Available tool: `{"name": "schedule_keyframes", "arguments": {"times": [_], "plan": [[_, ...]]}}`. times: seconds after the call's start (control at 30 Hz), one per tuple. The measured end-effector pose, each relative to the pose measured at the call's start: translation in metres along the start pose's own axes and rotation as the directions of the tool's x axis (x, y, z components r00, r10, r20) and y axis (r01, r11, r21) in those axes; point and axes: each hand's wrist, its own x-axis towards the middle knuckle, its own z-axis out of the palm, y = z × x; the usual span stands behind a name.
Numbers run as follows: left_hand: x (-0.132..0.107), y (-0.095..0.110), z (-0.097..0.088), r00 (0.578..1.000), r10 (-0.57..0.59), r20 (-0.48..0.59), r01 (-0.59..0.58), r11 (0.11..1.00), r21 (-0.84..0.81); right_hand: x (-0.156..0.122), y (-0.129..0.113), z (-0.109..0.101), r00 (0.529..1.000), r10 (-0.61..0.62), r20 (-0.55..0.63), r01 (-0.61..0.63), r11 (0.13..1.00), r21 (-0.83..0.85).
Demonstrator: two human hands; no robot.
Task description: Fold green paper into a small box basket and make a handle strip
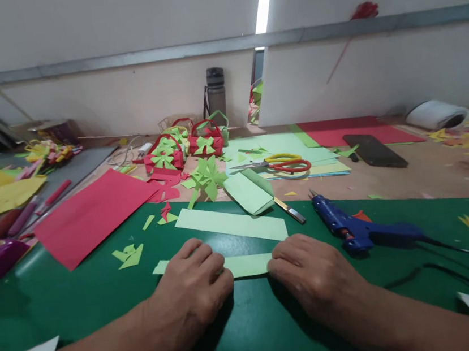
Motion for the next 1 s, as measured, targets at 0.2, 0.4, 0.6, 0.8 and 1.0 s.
{"name": "schedule_keyframes", "arguments": {"times": [0.2, 0.4, 0.6, 0.8, 1.0], "plan": [[0.002, 0.0, 0.001, 0.989, -0.148, -0.012, 0.145, 0.983, -0.116, 0.0, 0.004, 0.003, 0.995, 0.094, 0.015, -0.095, 0.991, 0.09], [0.002, -0.002, 0.0, 0.975, -0.214, 0.058, 0.221, 0.954, -0.201, 0.001, 0.005, 0.003, 0.991, 0.117, 0.07, -0.124, 0.987, 0.106], [0.001, -0.003, 0.002, 0.952, -0.297, 0.072, 0.305, 0.935, -0.183, 0.002, 0.005, 0.003, 0.974, 0.213, 0.078, -0.221, 0.97, 0.105], [0.007, -0.007, -0.006, 0.915, -0.353, 0.196, 0.374, 0.923, -0.087, 0.003, 0.004, 0.001, 0.965, 0.245, 0.09, -0.248, 0.968, 0.034], [0.01, -0.007, -0.008, 0.912, -0.366, 0.184, 0.376, 0.926, -0.023, 0.009, 0.003, -0.002, 0.965, 0.247, 0.09, -0.25, 0.968, 0.02]]}}
